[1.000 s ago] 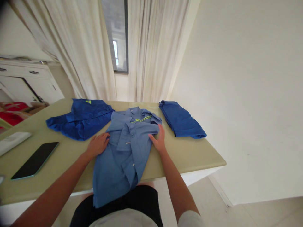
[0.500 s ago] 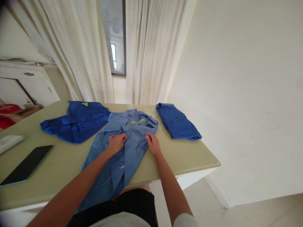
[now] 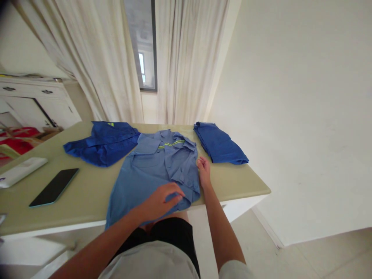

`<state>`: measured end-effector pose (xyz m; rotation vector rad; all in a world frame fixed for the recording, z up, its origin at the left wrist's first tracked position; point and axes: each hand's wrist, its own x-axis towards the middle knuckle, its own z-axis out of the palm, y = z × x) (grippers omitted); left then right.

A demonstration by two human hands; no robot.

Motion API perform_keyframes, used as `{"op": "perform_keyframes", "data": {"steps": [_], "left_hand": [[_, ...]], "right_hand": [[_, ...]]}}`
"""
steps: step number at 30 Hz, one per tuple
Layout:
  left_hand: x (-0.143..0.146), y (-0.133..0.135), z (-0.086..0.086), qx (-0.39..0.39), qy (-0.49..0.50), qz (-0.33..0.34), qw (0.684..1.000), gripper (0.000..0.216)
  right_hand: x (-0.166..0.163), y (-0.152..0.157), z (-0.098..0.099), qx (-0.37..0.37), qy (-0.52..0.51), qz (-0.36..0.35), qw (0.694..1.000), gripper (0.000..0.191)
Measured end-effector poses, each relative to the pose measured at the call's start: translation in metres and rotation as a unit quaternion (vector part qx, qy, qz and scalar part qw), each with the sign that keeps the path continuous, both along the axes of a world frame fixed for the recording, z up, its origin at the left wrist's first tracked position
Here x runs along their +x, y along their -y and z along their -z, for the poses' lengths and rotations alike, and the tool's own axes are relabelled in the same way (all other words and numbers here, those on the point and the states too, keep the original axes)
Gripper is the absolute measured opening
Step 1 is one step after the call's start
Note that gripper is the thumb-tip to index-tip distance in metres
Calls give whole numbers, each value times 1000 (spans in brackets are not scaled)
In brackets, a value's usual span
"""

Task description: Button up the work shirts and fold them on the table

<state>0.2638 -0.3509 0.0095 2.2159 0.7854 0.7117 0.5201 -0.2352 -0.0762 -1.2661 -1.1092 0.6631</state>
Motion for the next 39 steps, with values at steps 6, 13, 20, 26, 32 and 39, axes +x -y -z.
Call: {"op": "perform_keyframes", "data": {"steps": [6, 13, 20, 26, 32, 39], "left_hand": [[-111, -31, 72, 103, -295, -309, 898, 63], [-158, -4, 83, 100, -301, -292, 903, 58], [-98, -92, 42, 138, -292, -328, 888, 43], [-79, -176, 64, 92, -308, -368, 872, 47], [-115, -206, 87, 102, -143, -437, 882, 56], [-186, -209, 62, 193, 38, -768, 609, 76]], "right_hand": [[-25, 49, -17, -28, 435, -179, 882, 29], [-32, 53, -49, -84, 499, -318, 802, 18], [-70, -64, -62, -55, 509, -39, 858, 34], [-72, -99, -16, -120, 511, 59, 849, 45], [-32, -117, 15, -57, 493, 4, 868, 38], [-11, -135, 13, -22, 428, 132, 894, 41]]}}
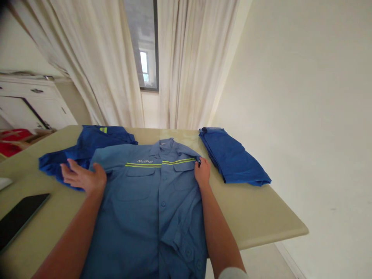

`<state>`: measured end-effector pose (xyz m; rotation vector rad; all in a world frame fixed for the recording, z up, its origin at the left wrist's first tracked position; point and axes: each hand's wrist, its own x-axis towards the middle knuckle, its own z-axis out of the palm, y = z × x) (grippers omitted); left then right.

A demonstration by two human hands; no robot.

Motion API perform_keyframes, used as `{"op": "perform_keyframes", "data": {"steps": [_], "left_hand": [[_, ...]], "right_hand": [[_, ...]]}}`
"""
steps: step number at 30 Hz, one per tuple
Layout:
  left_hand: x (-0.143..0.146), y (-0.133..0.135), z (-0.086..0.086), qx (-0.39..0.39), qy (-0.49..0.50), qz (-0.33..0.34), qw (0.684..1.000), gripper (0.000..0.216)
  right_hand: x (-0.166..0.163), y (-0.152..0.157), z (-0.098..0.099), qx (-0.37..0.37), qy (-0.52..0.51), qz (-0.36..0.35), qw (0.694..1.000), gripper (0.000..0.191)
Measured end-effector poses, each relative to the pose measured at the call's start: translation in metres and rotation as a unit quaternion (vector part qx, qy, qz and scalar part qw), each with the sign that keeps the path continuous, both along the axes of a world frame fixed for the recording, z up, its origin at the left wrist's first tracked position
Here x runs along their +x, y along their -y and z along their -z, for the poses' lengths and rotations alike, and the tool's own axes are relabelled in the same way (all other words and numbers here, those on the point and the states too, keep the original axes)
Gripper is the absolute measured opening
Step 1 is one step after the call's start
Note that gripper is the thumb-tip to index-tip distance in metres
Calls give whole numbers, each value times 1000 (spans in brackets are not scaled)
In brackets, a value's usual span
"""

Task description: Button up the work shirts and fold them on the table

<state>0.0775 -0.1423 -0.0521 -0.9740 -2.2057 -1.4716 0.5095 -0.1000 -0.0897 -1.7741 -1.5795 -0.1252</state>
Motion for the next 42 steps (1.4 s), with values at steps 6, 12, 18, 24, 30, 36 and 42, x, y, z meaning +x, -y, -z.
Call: {"op": "perform_keyframes", "data": {"steps": [6, 12, 18, 24, 30, 36, 42], "left_hand": [[75, 17, 13, -203, -216, 399, 868, 45], [94, 21, 32, -316, -249, 476, 782, 53], [86, 19, 32, -308, -250, 478, 784, 53], [85, 16, 38, -279, -247, 484, 792, 52], [93, 20, 31, -244, -280, 588, 719, 46], [124, 43, 30, -227, -259, 662, 666, 56], [139, 49, 27, -186, -224, 685, 668, 47]], "right_hand": [[-24, 25, -26, -69, 132, 47, 988, 29], [-24, 41, -47, -250, 110, 34, 961, 34], [21, 43, -53, -6, 74, 168, 983, 64], [4, 34, -35, -57, 59, 137, 987, 55], [4, 23, -21, -146, 50, 28, 988, 51], [8, 21, -24, -57, -22, 49, 997, 50], [-71, 42, -32, -53, -27, -339, 939, 40]]}}
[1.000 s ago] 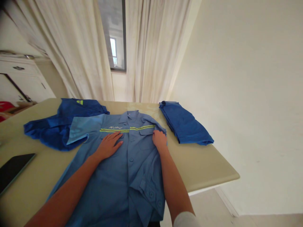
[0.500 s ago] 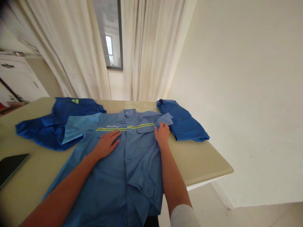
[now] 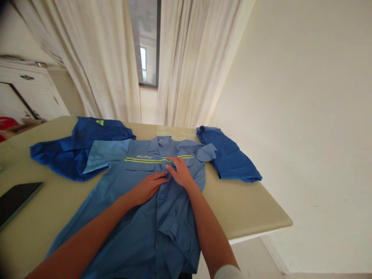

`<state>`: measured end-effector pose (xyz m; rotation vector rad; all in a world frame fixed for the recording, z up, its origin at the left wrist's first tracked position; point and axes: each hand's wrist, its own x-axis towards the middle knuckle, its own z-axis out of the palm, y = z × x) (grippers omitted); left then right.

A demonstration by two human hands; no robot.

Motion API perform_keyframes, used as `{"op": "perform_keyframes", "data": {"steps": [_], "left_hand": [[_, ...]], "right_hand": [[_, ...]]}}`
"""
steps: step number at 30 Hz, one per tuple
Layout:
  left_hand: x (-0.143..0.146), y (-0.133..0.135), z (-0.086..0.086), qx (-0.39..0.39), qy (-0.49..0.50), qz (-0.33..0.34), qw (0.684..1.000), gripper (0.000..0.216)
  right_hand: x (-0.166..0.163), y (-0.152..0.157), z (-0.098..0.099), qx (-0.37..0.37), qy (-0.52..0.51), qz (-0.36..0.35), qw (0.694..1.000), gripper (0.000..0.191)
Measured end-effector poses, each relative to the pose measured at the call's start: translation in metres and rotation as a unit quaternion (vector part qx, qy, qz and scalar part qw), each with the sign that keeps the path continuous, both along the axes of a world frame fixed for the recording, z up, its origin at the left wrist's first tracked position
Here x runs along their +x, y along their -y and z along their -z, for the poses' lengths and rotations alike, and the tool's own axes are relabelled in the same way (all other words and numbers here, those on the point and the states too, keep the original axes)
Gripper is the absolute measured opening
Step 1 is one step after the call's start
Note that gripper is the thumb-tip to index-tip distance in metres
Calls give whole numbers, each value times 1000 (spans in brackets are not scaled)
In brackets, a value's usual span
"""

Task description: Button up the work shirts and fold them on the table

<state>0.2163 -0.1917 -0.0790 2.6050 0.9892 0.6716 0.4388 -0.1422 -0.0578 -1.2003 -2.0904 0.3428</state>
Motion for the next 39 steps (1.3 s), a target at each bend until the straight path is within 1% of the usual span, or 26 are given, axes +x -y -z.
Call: {"op": "perform_keyframes", "data": {"steps": [1, 3, 4, 6, 9, 11, 14, 16, 19, 22, 25, 27, 29, 32, 36, 39], "left_hand": [[1, -1, -1, -3, 12, -9, 1000, 43], [2, -3, -2, -5, 19, -36, 999, 40], [2, -5, -1, -3, 13, -58, 998, 39], [0, -9, 2, 8, -12, -125, 992, 39], [-4, -16, 10, 23, -37, -234, 971, 47], [-6, -22, 13, 25, -46, -269, 962, 52], [-6, -28, 12, 19, -61, -282, 957, 53], [-4, -31, 8, 19, -72, -291, 954, 53], [5, -35, -5, 27, -98, -307, 946, 50], [20, -44, -23, 30, -125, -324, 937, 41], [33, -57, -34, 48, -126, -336, 932, 38], [38, -65, -33, 66, -128, -333, 932, 41], [40, -71, -27, 76, -127, -324, 934, 42], [38, -74, -16, 92, -92, -333, 934, 40], [37, -75, -8, 115, -38, -353, 928, 40], [35, -81, -2, 92, -31, -360, 928, 45]], "right_hand": [[-11, 3, 2, -2, 21, -34, 999, 38], [-25, 6, 8, -14, 62, -57, 996, 35], [-27, 6, 12, -22, 75, -52, 996, 35], [-27, 3, 19, -30, 83, -40, 995, 33], [-22, -2, 26, -18, 76, -15, 997, 34], [-20, -3, 28, -7, 76, 5, 997, 36], [-21, -3, 28, -1, 83, 30, 996, 36], [-25, -4, 23, -12, 102, 52, 993, 33], [-36, -12, 8, -36, 165, 97, 981, 28], [-52, -26, -6, -61, 221, 140, 963, 28], [-65, -40, -6, -51, 222, 154, 961, 28], [-68, -45, 1, -27, 206, 148, 967, 27], [-68, -49, 10, -13, 189, 142, 972, 27], [-65, -52, 18, -14, 167, 139, 976, 26], [-63, -57, 21, -8, 158, 132, 979, 24], [-63, -59, 20, 5, 157, 109, 982, 23]]}}
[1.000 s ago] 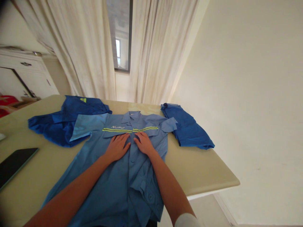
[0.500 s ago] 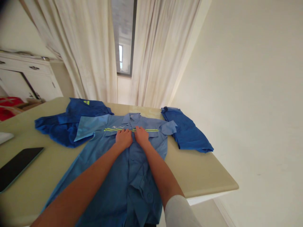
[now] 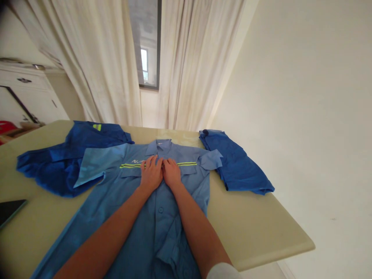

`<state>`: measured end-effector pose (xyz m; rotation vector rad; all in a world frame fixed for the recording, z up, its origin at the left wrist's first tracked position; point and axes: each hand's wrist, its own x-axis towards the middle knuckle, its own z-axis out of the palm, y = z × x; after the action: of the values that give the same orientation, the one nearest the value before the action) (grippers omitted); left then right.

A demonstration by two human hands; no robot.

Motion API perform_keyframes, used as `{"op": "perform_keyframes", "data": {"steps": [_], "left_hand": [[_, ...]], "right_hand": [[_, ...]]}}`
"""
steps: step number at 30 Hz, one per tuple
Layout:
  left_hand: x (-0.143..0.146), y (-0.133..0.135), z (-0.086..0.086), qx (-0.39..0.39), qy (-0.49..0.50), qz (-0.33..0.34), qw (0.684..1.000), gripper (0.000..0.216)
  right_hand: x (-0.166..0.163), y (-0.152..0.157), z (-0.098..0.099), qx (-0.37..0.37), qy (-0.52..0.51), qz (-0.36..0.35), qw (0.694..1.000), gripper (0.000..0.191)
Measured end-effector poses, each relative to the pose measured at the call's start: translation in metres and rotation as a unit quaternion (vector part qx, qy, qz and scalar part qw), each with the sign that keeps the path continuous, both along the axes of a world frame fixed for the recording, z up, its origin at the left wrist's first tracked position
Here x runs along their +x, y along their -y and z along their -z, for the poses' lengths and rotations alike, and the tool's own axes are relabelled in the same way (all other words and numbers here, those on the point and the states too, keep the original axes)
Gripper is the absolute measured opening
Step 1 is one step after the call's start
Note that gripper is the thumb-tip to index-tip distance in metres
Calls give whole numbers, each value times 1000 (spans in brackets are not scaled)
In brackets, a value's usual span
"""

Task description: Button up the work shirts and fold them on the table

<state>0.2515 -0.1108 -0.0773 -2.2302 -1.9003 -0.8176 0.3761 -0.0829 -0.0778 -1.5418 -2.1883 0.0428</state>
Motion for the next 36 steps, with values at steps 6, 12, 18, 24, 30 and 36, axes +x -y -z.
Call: {"op": "perform_keyframes", "data": {"steps": [6, 12, 18, 24, 30, 36], "left_hand": [[-14, -22, 11, -97, 62, 68, 991, 52], [-22, -35, 11, -117, 163, 95, 975, 55], [-23, -35, 16, -88, 170, 130, 973, 61], [-17, -31, 16, -40, 147, 195, 969, 68], [-15, -27, 12, -18, 156, 228, 961, 65], [-17, -29, 16, 12, 213, 251, 944, 65]], "right_hand": [[0, -1, 1, -11, -32, -6, 999, 26], [2, -4, 6, -7, -62, -12, 998, 26], [2, -4, 3, 4, -72, -60, 996, 32], [2, 1, 1, 12, -99, 10, 995, 28], [4, -1, 2, -5, -130, 54, 990, 18], [5, -3, 4, 11, -167, 36, 985, 16]]}}
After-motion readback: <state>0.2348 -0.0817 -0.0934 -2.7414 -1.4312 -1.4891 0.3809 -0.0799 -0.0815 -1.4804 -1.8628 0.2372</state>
